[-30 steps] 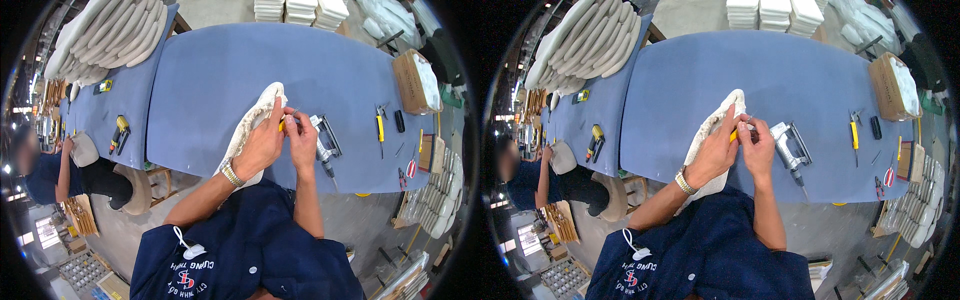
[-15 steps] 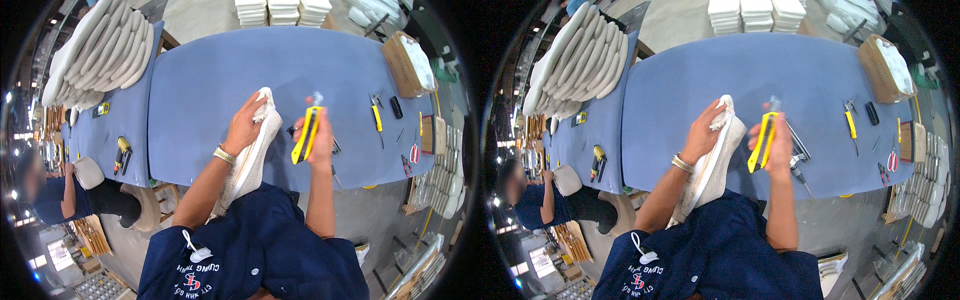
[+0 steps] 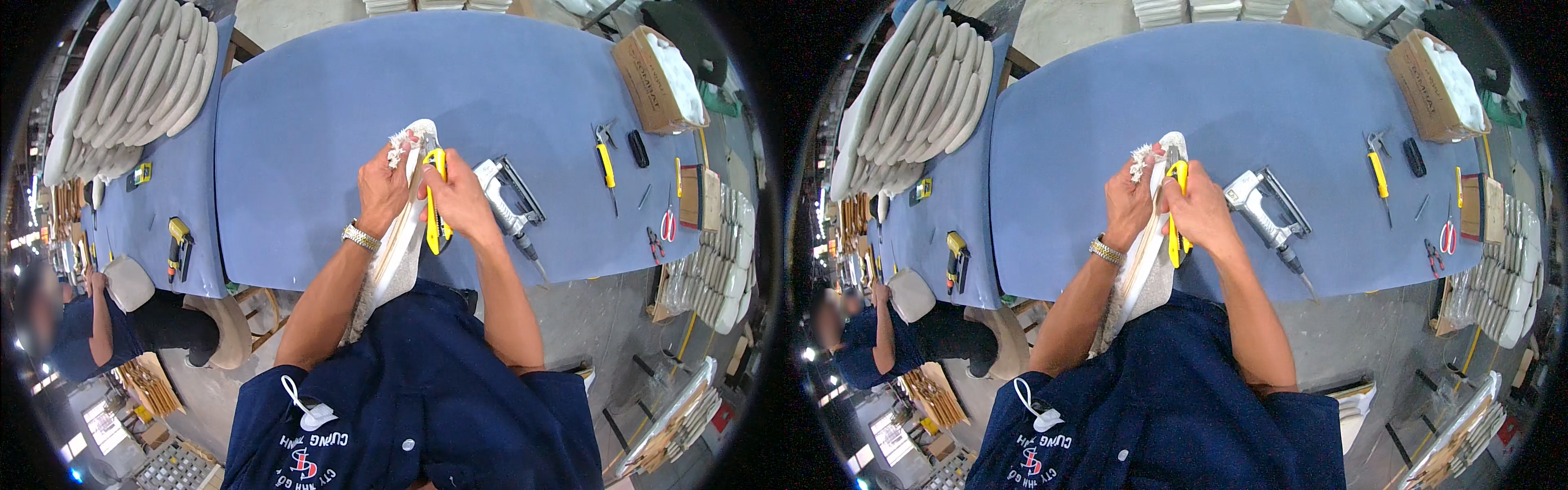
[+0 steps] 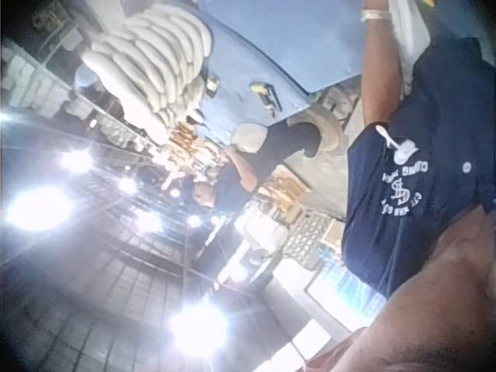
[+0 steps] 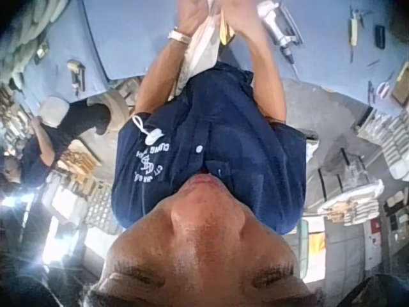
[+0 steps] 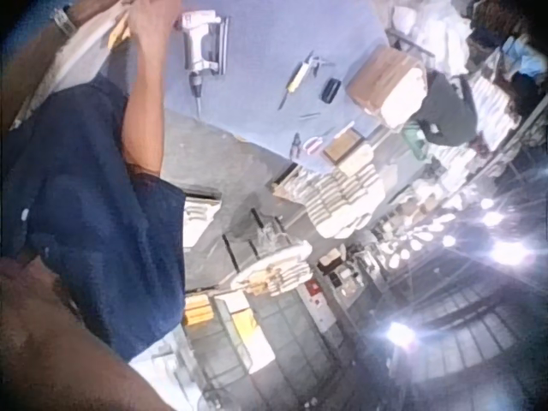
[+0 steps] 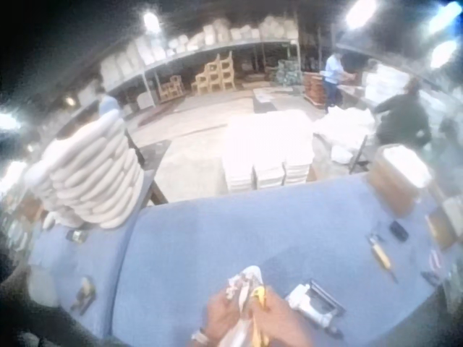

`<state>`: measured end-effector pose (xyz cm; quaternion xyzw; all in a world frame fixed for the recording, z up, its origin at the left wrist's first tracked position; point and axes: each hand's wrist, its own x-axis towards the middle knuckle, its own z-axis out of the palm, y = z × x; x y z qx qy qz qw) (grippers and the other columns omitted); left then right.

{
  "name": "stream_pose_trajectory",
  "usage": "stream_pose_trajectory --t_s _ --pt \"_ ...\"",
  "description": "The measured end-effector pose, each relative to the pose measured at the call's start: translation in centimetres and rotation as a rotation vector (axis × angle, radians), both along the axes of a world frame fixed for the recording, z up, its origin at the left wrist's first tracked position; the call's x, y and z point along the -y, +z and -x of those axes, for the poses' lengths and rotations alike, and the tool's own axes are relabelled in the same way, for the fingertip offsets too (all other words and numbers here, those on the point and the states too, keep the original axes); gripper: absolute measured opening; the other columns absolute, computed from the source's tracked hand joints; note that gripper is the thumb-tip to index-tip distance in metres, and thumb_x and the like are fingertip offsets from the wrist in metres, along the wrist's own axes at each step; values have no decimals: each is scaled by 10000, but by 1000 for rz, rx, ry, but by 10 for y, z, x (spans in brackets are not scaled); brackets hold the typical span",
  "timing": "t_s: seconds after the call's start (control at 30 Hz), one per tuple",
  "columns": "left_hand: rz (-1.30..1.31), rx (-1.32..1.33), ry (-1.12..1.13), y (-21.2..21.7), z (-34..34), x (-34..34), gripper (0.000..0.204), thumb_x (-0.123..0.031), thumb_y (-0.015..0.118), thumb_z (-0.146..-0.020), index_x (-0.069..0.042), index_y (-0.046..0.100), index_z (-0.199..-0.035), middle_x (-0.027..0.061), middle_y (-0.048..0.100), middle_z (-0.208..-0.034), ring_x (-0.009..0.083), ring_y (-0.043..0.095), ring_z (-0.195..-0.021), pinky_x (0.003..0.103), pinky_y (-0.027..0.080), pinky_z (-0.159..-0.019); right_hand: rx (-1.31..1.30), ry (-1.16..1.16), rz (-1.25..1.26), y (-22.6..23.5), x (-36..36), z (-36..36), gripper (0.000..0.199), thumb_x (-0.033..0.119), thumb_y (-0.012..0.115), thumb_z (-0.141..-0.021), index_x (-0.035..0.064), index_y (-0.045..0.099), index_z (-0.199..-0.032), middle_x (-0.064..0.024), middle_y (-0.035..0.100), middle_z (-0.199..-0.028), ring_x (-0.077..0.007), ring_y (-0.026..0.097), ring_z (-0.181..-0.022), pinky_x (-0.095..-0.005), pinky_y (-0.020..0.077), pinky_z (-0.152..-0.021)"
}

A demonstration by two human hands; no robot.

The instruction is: The person staples fabric onto a foam cushion, trims excess fabric with a utility knife, and folds the edges to secure the cover. The person repeats this process on multiple cushions, using a staple gun and utility knife to finish each piece.

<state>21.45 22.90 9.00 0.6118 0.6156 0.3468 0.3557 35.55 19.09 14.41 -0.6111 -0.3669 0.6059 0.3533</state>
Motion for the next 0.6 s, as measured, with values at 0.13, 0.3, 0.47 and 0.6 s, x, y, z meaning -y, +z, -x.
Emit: stream_pose_trajectory --t_s 0.13,0.3,0.47,0.6 --pt "39 55 -2 -6 1 -1 301 -313 571 -1068 -127 740 -1235 67 733 -789 47 527 -651 286 463 -569 68 -59 -13 -11 0 6 216 200 527 -1019 -5 458 -1022 -105 625 -766 -202 650 -522 -343 539 -474" --pt "-82 -2 -52 -1 2 -5 329 -348 576 -1055 -134 724 -1256 141 634 -643 171 490 -510 367 442 -541 72 -45 -27 -19 1 6 327 224 506 -994 -89 442 -1060 -230 664 -745 -320 708 -549 -446 565 -546" --pt "-71 51 -30 3 2 0 320 -328 577 -1057 -148 718 -1282 154 645 -676 168 459 -505 362 429 -530 108 8 -20 -10 -3 5 321 209 501 -995 -93 431 -1074 -233 663 -732 -330 704 -548 -464 559 -542" --pt "-6 -29 -33 9 1 2 323 -332 582 -1054 -156 716 -1290 155 643 -662 164 475 -497 357 430 -518 132 16 -24 -15 -2 5 320 207 501 -991 -96 428 -1064 -242 660 -736 -337 704 -552 -468 559 -552"
